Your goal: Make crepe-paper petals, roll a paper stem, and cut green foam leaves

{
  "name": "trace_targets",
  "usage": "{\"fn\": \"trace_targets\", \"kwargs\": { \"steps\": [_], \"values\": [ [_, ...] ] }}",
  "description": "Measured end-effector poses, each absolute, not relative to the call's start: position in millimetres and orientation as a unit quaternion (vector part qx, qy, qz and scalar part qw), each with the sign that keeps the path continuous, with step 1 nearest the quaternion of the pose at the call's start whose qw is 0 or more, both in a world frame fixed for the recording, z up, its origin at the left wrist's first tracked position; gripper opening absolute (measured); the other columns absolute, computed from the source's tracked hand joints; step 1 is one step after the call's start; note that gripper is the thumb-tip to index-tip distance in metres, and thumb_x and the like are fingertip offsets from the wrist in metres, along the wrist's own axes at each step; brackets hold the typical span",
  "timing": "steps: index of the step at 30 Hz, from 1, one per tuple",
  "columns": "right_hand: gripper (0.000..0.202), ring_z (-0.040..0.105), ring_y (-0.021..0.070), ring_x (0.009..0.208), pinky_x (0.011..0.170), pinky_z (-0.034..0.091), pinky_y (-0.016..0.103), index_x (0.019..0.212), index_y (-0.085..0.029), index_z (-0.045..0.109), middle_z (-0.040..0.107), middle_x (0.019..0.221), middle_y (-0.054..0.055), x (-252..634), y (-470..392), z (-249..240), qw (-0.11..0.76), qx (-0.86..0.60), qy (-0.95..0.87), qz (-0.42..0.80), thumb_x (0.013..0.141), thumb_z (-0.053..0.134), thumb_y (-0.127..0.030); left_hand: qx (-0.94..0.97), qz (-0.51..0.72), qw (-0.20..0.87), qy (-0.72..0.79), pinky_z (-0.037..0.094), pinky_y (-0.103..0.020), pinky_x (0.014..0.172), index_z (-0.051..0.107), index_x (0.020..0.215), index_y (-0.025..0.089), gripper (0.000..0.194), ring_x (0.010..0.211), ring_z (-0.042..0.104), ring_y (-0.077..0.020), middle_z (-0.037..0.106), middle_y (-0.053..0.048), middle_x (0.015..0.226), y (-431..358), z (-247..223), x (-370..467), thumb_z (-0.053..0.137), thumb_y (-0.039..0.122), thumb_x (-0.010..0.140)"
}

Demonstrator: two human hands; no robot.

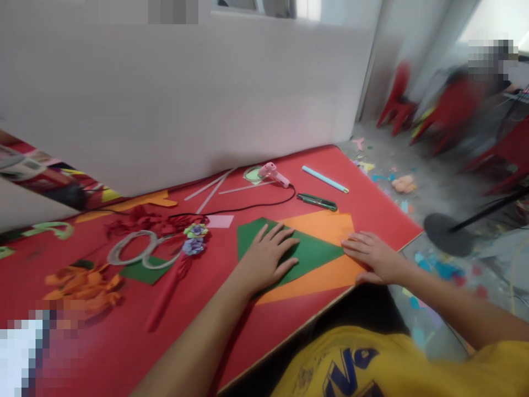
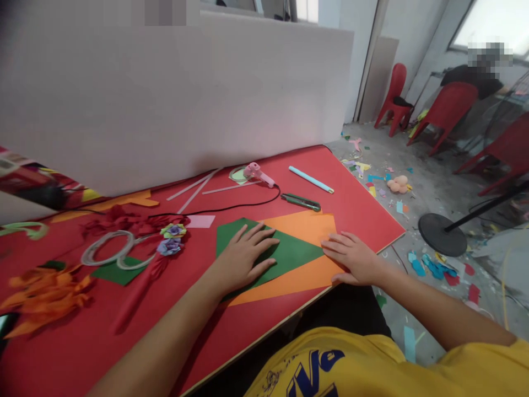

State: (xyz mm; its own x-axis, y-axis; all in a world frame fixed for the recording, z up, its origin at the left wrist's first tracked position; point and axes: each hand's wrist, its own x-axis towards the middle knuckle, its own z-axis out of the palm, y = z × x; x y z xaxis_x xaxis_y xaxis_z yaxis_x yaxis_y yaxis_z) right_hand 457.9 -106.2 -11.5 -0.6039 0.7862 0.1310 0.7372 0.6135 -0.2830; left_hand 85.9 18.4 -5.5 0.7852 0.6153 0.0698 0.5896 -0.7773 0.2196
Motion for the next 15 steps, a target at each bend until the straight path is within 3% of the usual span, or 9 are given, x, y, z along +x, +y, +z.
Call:
{"fn": "trace_targets", "kwargs": {
  "steps": [5,10,15],
  "values": [
    [0.068,0.05,0.0399,0.15,0.13,0.029,0.064,0.152,-0.022,0.065,0.06,0.158,0.014,444,-105,1,0.118,-0.463,-0.872,0.102,0.098,0.066,-0.063,0.929,0.061,0.08,0.356,0.005,-0.073,0.13,0.045,0.165,0.026,0.069,0.162,0.032,-0.0392,0.047,-0.014,0.17,15,-11,92,0.051,0.059,0.104],
    [0.061,0.052,0.0397,0.148,0.128,0.032,0.065,0.146,-0.023,0.07,0.062,0.156,0.014,440,-106,2,0.123,-0.481,-0.863,0.098,0.098,0.067,-0.062,0.924,0.049,0.078,0.371,0.015,-0.069,0.129,0.036,0.17,0.026,0.08,0.164,0.027,-0.0386,0.031,-0.013,0.178,21,-21,86,0.048,0.067,0.102],
    [0.055,0.051,0.0391,0.149,0.128,0.033,0.067,0.147,-0.025,0.068,0.062,0.157,0.013,445,-108,-5,0.134,-0.479,-0.862,0.101,0.1,0.068,-0.054,0.914,0.049,0.072,0.397,0.018,-0.063,0.13,0.023,0.174,0.021,0.111,0.165,0.026,-0.0411,0.025,-0.017,0.179,29,-25,82,0.054,0.085,0.089]
  ]
}}
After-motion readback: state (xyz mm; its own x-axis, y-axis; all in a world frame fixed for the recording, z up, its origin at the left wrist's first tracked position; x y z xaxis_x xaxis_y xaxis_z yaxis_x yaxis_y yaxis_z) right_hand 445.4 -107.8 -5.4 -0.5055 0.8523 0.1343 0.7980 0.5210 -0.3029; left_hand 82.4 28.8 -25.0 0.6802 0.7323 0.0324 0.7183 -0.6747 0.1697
